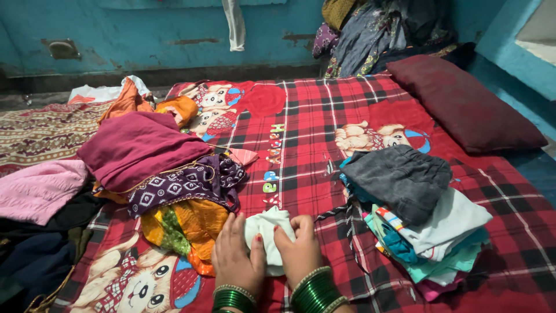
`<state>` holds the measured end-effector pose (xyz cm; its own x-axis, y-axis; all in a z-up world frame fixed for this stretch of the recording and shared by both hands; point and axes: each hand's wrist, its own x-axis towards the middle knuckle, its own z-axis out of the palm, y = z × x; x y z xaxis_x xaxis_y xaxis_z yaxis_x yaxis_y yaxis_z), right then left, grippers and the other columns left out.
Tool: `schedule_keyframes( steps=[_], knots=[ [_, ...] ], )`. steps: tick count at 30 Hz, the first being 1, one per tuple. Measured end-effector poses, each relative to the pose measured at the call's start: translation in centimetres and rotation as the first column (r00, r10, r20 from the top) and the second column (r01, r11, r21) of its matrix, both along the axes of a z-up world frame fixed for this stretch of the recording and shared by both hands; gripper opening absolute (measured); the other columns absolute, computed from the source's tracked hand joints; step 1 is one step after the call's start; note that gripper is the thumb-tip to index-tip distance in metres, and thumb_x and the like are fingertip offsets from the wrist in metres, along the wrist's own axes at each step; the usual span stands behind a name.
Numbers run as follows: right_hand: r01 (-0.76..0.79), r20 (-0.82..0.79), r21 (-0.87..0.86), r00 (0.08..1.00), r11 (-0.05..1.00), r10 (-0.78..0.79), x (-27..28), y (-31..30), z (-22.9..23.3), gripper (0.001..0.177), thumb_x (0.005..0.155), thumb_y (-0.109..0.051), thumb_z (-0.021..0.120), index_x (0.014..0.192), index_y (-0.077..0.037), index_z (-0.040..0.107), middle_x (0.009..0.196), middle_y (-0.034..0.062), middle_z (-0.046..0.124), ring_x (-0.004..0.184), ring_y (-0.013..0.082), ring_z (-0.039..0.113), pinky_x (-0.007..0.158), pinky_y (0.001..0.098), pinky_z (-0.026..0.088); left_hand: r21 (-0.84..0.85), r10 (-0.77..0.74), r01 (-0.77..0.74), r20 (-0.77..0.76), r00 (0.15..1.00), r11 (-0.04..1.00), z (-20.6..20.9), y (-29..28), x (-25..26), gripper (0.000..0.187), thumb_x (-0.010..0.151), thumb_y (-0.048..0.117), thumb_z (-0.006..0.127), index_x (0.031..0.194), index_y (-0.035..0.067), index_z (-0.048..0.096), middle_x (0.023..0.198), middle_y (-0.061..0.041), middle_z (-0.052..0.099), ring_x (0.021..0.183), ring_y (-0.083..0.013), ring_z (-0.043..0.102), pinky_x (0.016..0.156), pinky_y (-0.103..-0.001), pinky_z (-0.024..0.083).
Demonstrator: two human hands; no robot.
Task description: The person folds several small items of clothing, including t-shirts and denim shorts, by hand on a bed and places them into a stack.
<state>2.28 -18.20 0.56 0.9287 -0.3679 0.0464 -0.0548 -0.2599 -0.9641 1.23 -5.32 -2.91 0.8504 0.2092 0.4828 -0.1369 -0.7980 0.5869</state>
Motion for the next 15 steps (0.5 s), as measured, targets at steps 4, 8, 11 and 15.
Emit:
schedule_keyframes(
  steps=[4,8,11,15],
  knots=[
    [-0.055,0.032,0.128,0.998,0.99,0.052,0.6,-0.9,0.5,0.029,0.082,-0.017,0.075,0.1,-0.004,0.056,0.079,0.0083,0.068,0.068,0.014,0.063,0.061,0.032,0.054,-0.195,-0.056,0.055,-0.001,0.998,0.979,-0.4,0.7,0.5,0.072,0.09,0.048,0.058,0.148,0.007,0.045,0.148,-0.016,0.051,0.136,-0.0348,0.049,0.115,-0.047,0.035],
    [-0.24,0.212,0.235,0.958,0.942,0.192,2.7,-2.8,1.2,0.028,0.086,-0.012,0.074,0.104,-0.004,0.054,0.083,0.0045,0.065,0.07,0.0085,0.062,0.061,0.0271,0.053,-0.215,-0.024,0.031,0.036,0.999,0.976,0.5,0.5,1.9,0.069,0.096,0.047,0.057,0.147,0.001,0.047,0.148,-0.025,0.05,0.136,-0.0413,0.045,0.114,-0.05,0.032],
    [-0.275,0.13,0.387,0.961,0.88,0.243,5.0,-5.0,3.2,0.03,0.087,-0.011,0.072,0.108,-0.004,0.052,0.081,0.0076,0.066,0.063,0.0115,0.059,0.053,0.0288,0.048,-0.174,-0.018,0.05,0.179,0.984,0.983,3.1,-1.9,2.7,0.06,0.103,0.042,0.054,0.145,-0.001,0.05,0.149,-0.029,0.049,0.139,-0.0446,0.043,0.114,-0.052,0.03],
    [-0.329,0.206,0.489,0.943,0.807,0.26,7.2,-8.0,6.9,0.031,0.085,-0.007,0.069,0.11,0.0,0.052,0.086,0.0113,0.071,0.069,0.015,0.068,0.059,0.0292,0.056,-0.615,-0.149,0.189,0.117,0.982,0.765,7.4,-6.0,4.2,0.058,0.099,0.039,0.058,0.142,0.002,0.052,0.137,-0.02,0.062,0.127,-0.0348,0.059,0.108,-0.048,0.045]
  ],
)
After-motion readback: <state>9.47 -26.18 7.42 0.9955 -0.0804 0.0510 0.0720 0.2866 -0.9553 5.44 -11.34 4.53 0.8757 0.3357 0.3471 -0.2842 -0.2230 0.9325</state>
